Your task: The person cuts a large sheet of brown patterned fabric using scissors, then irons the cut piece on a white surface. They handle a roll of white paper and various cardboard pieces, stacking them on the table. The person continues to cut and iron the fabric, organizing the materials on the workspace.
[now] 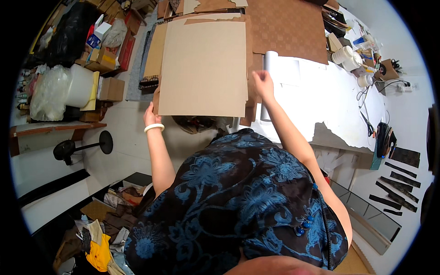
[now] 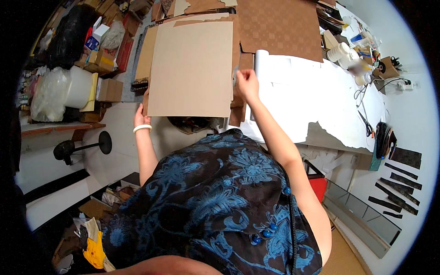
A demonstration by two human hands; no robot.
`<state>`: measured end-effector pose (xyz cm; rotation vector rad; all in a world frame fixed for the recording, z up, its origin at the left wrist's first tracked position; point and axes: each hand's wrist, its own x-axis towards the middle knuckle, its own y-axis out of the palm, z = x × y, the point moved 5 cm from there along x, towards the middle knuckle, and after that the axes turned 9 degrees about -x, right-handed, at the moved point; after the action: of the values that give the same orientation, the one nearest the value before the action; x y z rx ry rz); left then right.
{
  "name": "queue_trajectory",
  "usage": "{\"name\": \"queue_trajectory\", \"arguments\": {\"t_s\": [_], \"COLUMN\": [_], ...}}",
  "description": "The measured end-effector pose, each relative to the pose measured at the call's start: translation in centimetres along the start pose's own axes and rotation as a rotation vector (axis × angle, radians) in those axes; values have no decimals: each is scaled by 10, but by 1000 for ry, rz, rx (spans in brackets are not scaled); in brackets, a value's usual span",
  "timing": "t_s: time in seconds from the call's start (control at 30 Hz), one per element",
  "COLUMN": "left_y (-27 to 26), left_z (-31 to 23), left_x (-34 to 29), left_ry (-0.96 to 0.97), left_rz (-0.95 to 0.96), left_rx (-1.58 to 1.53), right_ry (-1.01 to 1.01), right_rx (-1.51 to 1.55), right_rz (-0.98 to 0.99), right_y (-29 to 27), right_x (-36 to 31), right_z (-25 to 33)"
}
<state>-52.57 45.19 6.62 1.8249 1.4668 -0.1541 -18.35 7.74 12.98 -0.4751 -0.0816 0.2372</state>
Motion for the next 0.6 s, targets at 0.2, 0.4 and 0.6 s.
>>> {"name": "queue_trajectory", "arguments": {"t_s": [0.2, 0.4, 0.6], "left_y": [12, 5, 12], "left_z": [40, 46, 53], "left_x": [-56, -46, -54], "left_ry": [-95, 40, 23], "left_rz": [-48, -52, -164], "left_rx": [-153, -219, -287], "right_ry": [-40, -95, 27], "right_rx": [-163, -400, 63], "right_rz": [57, 99, 232], "right_y": [14, 40, 30], "right_x": [58, 63, 76], "right_z": [21, 27, 17]}}
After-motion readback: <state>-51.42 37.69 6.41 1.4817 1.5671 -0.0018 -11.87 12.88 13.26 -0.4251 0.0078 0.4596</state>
